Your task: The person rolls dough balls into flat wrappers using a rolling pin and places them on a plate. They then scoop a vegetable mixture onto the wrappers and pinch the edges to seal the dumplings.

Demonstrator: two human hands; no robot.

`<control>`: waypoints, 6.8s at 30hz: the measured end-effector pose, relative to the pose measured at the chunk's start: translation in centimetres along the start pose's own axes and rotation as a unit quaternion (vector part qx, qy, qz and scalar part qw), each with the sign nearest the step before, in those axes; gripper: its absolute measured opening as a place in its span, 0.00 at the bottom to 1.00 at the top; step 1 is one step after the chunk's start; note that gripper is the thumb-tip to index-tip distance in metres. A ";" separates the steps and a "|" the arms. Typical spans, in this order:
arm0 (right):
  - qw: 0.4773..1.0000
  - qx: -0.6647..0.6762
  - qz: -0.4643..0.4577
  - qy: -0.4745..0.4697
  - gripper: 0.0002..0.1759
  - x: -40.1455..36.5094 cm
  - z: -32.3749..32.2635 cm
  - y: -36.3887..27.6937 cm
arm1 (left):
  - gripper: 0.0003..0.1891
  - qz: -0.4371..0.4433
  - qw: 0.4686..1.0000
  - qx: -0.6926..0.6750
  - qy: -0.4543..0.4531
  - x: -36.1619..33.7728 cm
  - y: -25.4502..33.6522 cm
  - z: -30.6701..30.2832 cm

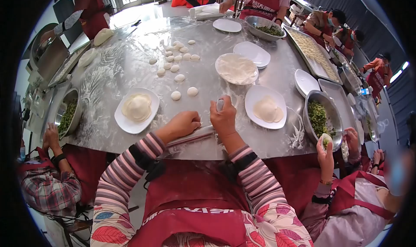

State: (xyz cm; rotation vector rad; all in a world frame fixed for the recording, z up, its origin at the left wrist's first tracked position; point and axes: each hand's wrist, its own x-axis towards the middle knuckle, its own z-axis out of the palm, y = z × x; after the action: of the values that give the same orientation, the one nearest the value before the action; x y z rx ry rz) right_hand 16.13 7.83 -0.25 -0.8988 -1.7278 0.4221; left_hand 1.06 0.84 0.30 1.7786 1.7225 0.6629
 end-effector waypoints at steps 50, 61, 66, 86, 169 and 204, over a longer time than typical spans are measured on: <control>1.000 0.018 0.008 0.007 0.11 -3.5 -3.6 -1.3 | 0.08 -0.035 0.995 -0.079 -0.043 -2.4 -1.3 0.4; 0.999 0.032 -0.004 -0.001 0.13 -4.6 -4.9 -1.7 | 0.08 -0.059 0.994 -0.081 -0.051 -1.7 -1.1 -0.4; 1.000 -0.010 -0.020 0.013 0.14 -0.4 -0.2 0.1 | 0.07 0.027 0.999 -0.018 -0.016 -0.8 -0.4 0.6; 0.998 -0.041 -0.036 0.014 0.14 -2.2 -1.8 0.3 | 0.14 -0.033 0.998 -0.038 -0.028 -1.6 -0.1 -0.3; 1.000 0.005 -0.007 -0.007 0.13 0.5 0.6 0.2 | 0.07 0.023 1.000 0.006 -0.004 0.3 -0.3 -0.1; 0.992 -0.076 -0.096 -0.019 0.11 -2.9 -3.4 -0.8 | 0.08 -0.036 0.994 -0.088 -0.058 -2.1 -1.3 0.6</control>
State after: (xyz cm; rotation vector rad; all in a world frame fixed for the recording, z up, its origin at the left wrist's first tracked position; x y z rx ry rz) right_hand 19.37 4.64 -0.39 -0.8265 -1.8812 0.1825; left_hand 0.43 -1.30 -0.97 1.5957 1.5912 0.6480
